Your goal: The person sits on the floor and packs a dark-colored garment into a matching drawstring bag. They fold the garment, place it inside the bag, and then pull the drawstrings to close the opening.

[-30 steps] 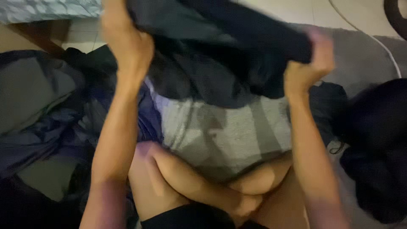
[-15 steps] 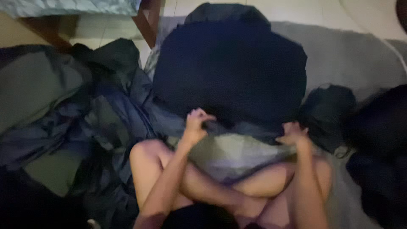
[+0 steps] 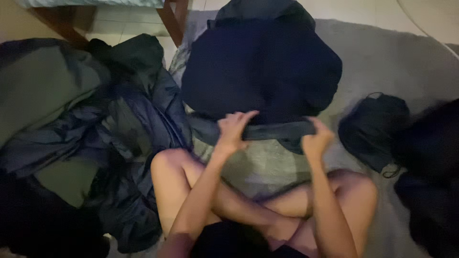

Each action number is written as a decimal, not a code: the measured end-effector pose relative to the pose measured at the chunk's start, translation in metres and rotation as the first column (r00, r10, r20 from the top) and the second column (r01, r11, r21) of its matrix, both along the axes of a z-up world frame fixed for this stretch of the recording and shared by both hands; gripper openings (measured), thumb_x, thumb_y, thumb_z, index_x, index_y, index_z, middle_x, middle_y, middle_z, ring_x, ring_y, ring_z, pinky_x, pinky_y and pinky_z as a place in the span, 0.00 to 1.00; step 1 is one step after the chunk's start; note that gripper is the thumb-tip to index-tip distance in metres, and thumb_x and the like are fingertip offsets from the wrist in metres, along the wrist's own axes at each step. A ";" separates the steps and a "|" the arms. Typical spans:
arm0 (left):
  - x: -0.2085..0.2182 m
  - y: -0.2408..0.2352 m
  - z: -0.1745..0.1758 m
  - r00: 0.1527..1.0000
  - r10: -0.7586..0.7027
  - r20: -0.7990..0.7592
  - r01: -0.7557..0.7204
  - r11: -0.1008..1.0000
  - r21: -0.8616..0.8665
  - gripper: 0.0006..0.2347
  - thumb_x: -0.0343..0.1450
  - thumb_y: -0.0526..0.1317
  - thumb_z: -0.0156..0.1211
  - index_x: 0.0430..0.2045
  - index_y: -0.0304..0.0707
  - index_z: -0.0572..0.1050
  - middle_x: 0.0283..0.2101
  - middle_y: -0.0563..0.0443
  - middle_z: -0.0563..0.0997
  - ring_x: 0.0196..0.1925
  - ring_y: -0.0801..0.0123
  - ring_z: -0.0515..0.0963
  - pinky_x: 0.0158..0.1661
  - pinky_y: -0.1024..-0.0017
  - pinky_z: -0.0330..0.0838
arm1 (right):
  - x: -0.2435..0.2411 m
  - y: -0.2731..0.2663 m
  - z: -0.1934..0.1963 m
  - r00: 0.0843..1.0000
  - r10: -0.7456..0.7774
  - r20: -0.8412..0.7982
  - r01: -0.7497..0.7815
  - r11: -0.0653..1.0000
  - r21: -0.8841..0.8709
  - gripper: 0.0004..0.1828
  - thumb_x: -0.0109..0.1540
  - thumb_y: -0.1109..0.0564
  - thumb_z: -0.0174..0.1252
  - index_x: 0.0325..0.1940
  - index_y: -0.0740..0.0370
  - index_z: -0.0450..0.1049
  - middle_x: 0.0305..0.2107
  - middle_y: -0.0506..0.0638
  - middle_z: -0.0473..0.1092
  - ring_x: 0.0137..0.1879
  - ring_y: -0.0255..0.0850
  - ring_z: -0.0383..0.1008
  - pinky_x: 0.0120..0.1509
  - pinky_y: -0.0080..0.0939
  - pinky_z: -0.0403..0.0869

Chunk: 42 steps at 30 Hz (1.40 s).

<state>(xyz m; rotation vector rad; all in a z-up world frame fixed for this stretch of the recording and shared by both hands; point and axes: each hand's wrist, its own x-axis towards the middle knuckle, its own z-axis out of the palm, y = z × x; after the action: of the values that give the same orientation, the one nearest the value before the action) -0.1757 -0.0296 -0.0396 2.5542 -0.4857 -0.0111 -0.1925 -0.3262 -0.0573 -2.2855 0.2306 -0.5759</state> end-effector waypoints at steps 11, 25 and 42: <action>0.005 0.022 -0.024 0.951 0.305 0.056 -0.229 0.813 -0.535 0.23 0.66 0.29 0.76 0.58 0.33 0.80 0.54 0.32 0.85 0.60 0.32 0.83 0.62 0.41 0.75 | -0.024 -0.009 0.055 0.932 0.330 -0.150 -0.345 0.935 -0.085 0.85 0.33 0.70 0.80 0.90 0.60 0.45 0.83 0.74 0.34 0.87 0.77 0.26 0.83 0.83 0.32; 0.019 -0.014 -0.053 0.953 -0.025 0.301 0.212 0.764 -0.609 0.13 0.61 0.27 0.75 0.37 0.40 0.88 0.40 0.51 0.89 0.46 0.49 0.84 0.52 0.56 0.75 | 0.007 0.002 -0.024 0.958 0.288 -0.014 -0.213 0.738 0.640 0.04 0.74 0.52 0.69 0.47 0.51 0.85 0.37 0.42 0.80 0.44 0.32 0.77 0.54 0.39 0.76; 0.014 0.013 0.002 0.964 -0.071 -0.255 0.030 0.987 -0.160 0.18 0.66 0.39 0.82 0.48 0.36 0.84 0.50 0.35 0.88 0.60 0.34 0.84 0.64 0.37 0.67 | 0.051 -0.120 -0.091 0.888 -0.437 0.140 0.105 0.489 0.866 0.16 0.65 0.64 0.80 0.53 0.50 0.84 0.45 0.47 0.83 0.51 0.38 0.86 0.55 0.41 0.85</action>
<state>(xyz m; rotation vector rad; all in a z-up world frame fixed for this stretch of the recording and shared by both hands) -0.1615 -0.0165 -0.0377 2.3430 -0.4307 -0.3119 -0.1414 -0.4464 -0.1484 -1.1490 0.5775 -0.7996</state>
